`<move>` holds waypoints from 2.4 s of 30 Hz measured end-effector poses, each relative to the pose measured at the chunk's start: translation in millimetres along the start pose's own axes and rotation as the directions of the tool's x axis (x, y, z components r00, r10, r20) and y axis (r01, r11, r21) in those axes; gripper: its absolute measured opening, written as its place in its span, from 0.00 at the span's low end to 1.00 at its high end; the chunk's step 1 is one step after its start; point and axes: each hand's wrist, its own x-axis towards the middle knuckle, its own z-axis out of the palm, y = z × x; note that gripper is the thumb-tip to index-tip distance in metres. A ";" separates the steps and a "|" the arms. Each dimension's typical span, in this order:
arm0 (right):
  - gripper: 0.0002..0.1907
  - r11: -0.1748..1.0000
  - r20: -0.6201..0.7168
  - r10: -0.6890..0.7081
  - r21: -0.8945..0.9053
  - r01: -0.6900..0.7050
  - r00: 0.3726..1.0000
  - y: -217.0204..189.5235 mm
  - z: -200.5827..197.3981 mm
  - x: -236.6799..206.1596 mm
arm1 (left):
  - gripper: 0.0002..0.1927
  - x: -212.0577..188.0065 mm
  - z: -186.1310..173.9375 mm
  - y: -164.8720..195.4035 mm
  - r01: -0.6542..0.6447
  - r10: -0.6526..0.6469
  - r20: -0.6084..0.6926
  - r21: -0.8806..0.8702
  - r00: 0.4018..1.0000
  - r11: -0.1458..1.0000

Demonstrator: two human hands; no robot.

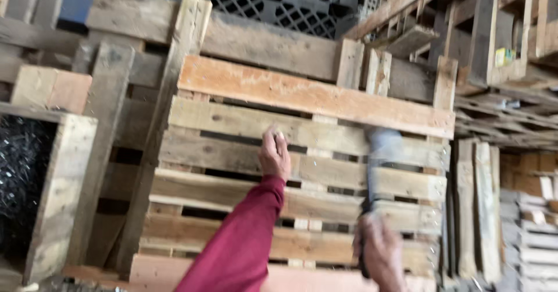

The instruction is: The person hammers nails into a wooden pallet using a hammer. They repeatedly pick up nails from a nearby wooden box and drive them into the pallet slats. The person works methodically across different sections of the pallet.

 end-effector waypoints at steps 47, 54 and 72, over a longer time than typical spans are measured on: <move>0.17 0.908 0.005 0.130 0.401 -0.121 0.992 126.6 20.4 -82.6 | 0.10 -87.6 20.3 -20.3 -0.145 0.112 0.732 -0.018 0.672 0.989; 0.15 0.871 -0.039 0.415 0.307 -0.385 0.909 66.6 0.5 -84.0 | 0.10 -76.4 17.6 -19.9 -0.369 0.120 0.836 0.104 0.535 0.924; 0.12 0.728 -0.407 -0.285 0.496 0.473 0.868 9.6 -70.3 -80.8 | 0.12 -32.2 14.6 -6.5 -0.001 0.010 0.306 -0.030 0.952 1.000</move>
